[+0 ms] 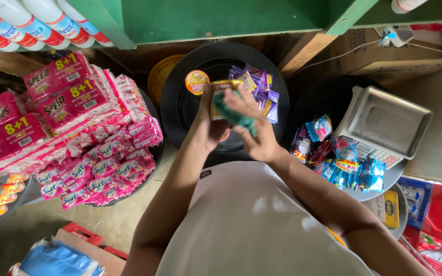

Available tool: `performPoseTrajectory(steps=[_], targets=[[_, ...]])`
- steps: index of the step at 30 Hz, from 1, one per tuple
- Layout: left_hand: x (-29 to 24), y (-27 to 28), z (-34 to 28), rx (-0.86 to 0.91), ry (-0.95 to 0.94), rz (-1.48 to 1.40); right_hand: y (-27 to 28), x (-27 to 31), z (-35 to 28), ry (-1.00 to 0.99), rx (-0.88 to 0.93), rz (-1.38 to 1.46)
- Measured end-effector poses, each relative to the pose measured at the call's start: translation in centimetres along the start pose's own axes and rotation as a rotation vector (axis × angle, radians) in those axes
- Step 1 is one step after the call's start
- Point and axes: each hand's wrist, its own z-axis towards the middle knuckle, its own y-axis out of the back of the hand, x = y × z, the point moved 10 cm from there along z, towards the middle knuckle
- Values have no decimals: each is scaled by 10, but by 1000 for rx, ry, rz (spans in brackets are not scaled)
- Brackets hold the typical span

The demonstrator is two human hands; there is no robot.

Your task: Wiping down cup noodle containers and arranging them on a shelf in a grocery store.

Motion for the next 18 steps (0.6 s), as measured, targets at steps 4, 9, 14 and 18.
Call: performPoseTrajectory(steps=[4,9,14,18], targets=[[12,-11,5,-105,42,-40,19,-13,15,-113,-158,62],[-4,-4,16,32,-10,-171,-2,17,29,-11,75,-158],[-21,-28,12,89,4,-269,-8,-10,10,108,116,-106],[-24,-37,4,42,-25,-138,12,-15,27,7,-141,71]])
